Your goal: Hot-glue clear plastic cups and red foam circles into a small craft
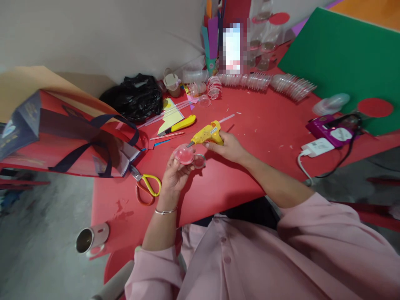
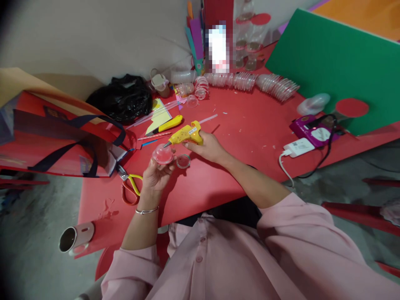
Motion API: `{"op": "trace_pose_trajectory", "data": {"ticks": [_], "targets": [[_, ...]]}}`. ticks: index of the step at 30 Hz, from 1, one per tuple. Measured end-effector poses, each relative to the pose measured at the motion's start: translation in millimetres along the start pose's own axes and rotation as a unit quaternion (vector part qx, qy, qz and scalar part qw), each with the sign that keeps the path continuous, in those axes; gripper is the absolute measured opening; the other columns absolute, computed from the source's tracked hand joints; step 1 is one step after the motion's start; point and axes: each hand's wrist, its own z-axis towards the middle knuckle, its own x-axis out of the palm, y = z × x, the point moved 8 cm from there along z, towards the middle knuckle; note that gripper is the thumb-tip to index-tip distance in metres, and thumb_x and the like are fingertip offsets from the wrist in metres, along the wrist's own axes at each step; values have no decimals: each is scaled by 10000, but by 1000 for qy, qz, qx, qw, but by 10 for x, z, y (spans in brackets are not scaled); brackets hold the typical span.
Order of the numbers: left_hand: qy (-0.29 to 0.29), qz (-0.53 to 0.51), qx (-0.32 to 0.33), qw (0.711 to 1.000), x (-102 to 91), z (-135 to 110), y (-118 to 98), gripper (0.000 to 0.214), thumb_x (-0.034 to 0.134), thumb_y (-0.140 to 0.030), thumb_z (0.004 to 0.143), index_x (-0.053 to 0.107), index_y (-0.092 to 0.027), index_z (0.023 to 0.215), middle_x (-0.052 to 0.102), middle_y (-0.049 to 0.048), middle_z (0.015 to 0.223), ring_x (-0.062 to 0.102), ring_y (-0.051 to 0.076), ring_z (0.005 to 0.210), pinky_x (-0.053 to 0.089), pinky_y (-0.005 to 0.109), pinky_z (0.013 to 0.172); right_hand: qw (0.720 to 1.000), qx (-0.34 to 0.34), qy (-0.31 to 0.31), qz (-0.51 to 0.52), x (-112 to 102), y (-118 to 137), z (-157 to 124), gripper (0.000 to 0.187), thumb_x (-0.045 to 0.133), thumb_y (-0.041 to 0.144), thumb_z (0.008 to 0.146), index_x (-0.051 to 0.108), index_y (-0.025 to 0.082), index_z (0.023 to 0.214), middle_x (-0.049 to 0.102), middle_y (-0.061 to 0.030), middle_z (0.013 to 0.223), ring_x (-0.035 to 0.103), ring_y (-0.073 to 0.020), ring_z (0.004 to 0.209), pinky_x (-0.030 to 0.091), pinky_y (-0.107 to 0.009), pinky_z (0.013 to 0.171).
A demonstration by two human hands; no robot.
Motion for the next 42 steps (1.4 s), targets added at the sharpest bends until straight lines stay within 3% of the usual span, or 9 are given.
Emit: {"op": "trace_pose_trajectory", "data": {"ticks": [7, 12, 19, 28, 34, 42], "targets": [[0, 41, 86, 995, 23, 36, -71, 700, 1061, -438, 651, 729, -292, 1250, 792, 96, 1322, 818, 267, 1100, 657, 304, 817, 1000, 3, 4, -4, 3, -35, 17, 492, 797, 588, 846, 781, 182, 1124, 823, -80, 1088, 732, -239, 938, 556, -369, 863], [-4, 65, 133, 989, 13, 70, -85, 750, 1083, -427, 602, 757, -268, 1258, 808, 101, 1287, 808, 280, 1150, 675, 328, 880, 1000, -10, 3, 8, 5, -30, 22, 506, 797, 597, 843, 783, 179, 1128, 830, -87, 1103, 745, -254, 952, 565, -383, 870], [-53, 137, 232, 962, -38, 23, -191, 729, 1096, -409, 575, 772, -323, 1221, 789, 51, 1307, 791, 267, 1186, 682, 396, 992, 1000, -15, 14, 18, 17, -19, 33, 530, 788, 589, 841, 773, 154, 1143, 823, -99, 1101, 749, -257, 952, 565, -382, 864], [-132, 318, 406, 847, 39, -228, -386, 692, 1006, -376, 733, 671, -241, 1324, 703, 95, 1354, 727, 258, 1265, 629, 410, 1090, 998, 14, 38, 47, 76, -61, 10, 504, 810, 581, 841, 789, 165, 1126, 803, -86, 1023, 717, -231, 886, 561, -365, 814], [-152, 435, 509, 727, 156, -394, -482, 646, 920, -399, 848, 584, -245, 1378, 637, 105, 1326, 680, 268, 1268, 601, 466, 1090, 993, 49, 63, 90, 159, -115, -18, 517, 832, 613, 831, 777, 172, 1095, 752, -42, 909, 602, -144, 703, 488, -298, 663], [-145, 519, 614, 577, 312, -599, -496, 618, 821, -145, 849, 538, -262, 1385, 548, 106, 1330, 644, 265, 1239, 615, 470, 1025, 983, 68, 100, 139, 249, -113, -47, 503, 862, 596, 812, 785, 177, 1079, 744, -30, 894, 561, -114, 663, 467, -263, 619]]}}
